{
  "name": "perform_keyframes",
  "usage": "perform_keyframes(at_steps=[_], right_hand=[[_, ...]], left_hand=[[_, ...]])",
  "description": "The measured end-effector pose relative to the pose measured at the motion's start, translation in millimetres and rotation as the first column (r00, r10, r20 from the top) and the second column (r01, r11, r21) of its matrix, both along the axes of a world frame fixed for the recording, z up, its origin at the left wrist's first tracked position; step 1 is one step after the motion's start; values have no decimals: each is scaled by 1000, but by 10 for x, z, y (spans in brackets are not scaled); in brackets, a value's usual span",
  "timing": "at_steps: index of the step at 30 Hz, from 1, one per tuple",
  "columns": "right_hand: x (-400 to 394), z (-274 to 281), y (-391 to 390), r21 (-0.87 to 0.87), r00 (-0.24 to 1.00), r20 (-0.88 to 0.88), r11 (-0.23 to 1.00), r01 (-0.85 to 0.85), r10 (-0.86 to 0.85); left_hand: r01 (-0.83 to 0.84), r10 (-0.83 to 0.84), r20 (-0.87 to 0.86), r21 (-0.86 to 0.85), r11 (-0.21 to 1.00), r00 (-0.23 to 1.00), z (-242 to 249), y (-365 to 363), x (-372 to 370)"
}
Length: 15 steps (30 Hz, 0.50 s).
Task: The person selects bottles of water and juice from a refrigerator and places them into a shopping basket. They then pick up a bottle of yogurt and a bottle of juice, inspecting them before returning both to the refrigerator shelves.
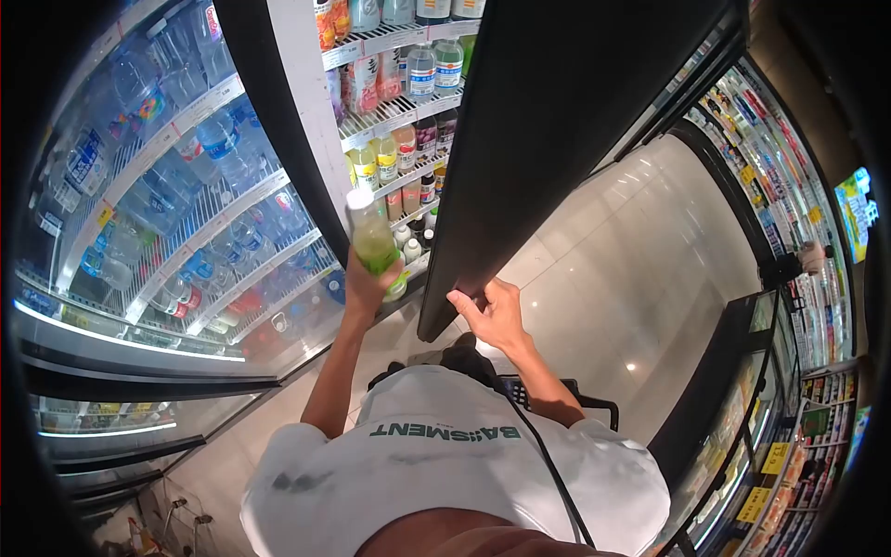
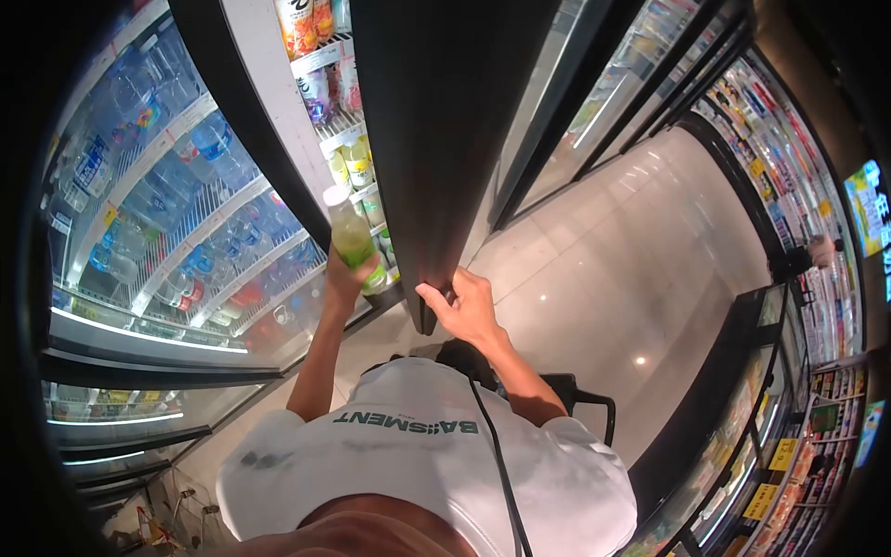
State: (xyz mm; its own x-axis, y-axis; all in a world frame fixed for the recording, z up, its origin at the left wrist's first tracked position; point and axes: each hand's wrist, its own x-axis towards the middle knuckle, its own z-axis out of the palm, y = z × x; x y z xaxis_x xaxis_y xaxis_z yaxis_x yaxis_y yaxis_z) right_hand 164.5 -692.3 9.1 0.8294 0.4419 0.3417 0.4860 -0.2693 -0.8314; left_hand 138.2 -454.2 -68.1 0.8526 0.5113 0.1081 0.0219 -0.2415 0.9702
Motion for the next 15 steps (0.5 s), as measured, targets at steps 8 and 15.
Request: perform_keyframes(at_steps=[8, 15], right_hand=[[-90, -211, -569, 34, 997, 48, 998, 59, -60], [-87, -143, -817, 40, 999, -11, 999, 32, -32]], left_hand=[[104, -163, 348, 184, 978, 923, 471, -382, 2115], [-196, -33, 547, 355, 914, 836, 730, -559, 4124]])
